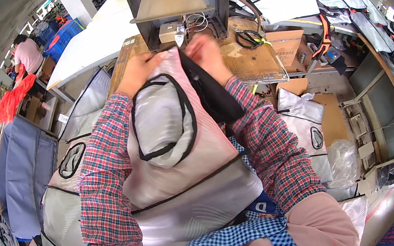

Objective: Sewing and assembling fabric panels for insulated delivery bags using an industrial sewing machine.

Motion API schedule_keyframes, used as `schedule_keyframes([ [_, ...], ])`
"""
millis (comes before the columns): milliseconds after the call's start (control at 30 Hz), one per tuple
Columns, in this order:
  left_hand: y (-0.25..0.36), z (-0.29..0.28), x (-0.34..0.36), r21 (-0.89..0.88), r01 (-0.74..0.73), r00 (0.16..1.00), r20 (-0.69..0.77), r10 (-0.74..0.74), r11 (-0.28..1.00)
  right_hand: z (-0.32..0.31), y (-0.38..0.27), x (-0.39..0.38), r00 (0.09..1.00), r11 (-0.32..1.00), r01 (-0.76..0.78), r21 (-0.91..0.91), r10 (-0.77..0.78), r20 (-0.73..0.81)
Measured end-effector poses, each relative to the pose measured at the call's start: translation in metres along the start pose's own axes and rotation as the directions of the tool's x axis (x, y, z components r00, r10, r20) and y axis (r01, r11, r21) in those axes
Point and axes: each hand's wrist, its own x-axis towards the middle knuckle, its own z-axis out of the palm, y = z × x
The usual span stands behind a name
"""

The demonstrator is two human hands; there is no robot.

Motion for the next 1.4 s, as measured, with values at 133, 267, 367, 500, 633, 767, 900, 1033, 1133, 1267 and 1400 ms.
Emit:
schedule_keyframes([
  [133,-0.016,-0.017,-0.004,-0.173,0.101,0.995,0.015,-0.1,0.98,-0.024,-0.066,0.011,0.986,0.79,0.008,0.614,-0.109,0.128],
  [267,-0.009,-0.027,-0.023,-0.236,0.145,0.976,0.192,-0.1,0.961,-0.06,-0.09,-0.061,0.935,0.761,0.306,-0.572,-0.127,0.331],
  [367,0.011,-0.019,-0.041,-0.037,0.031,0.96,0.278,-0.019,0.999,-0.057,-0.091,-0.141,0.698,-0.134,0.702,-0.7,-0.068,0.713],
  [500,0.046,0.012,-0.068,-0.158,-0.089,0.915,0.376,0.143,0.983,-0.016,-0.101,-0.199,0.258,-0.28,0.938,-0.203,0.179,0.949],
  [633,0.08,0.022,-0.116,-0.039,-0.228,0.912,0.341,0.227,0.973,0.005,-0.096,-0.217,0.007,0.008,1.0,-0.01,0.309,0.951],
  [767,0.119,-0.025,-0.185,0.003,-0.244,0.936,0.263,0.235,0.97,-0.02,-0.072,-0.211,0.243,0.235,0.935,-0.264,0.116,0.963],
  [900,0.161,-0.095,-0.241,-0.099,-0.055,0.882,0.462,0.095,0.994,-0.047,-0.036,-0.208,0.692,0.468,0.622,-0.627,0.045,0.72],
  [1033,0.193,-0.111,-0.279,0.279,-0.262,0.965,0.041,0.261,0.924,-0.047,-0.013,-0.253,0.787,0.662,0.305,-0.685,0.231,0.573],
  [1133,0.203,-0.106,-0.287,0.433,-0.257,0.915,-0.178,0.361,0.864,-0.034,-0.017,-0.285,0.75,0.685,0.267,-0.678,0.294,0.592],
  [1267,0.217,-0.122,-0.266,0.723,-0.229,0.528,-0.47,0.707,0.652,-0.015,-0.03,-0.316,0.7,0.701,0.221,-0.678,0.37,0.611],
  [1400,0.236,-0.169,-0.225,0.717,-0.127,0.621,-0.481,0.619,0.685,-0.008,-0.042,-0.332,0.651,0.707,0.205,-0.677,0.418,0.634],
])
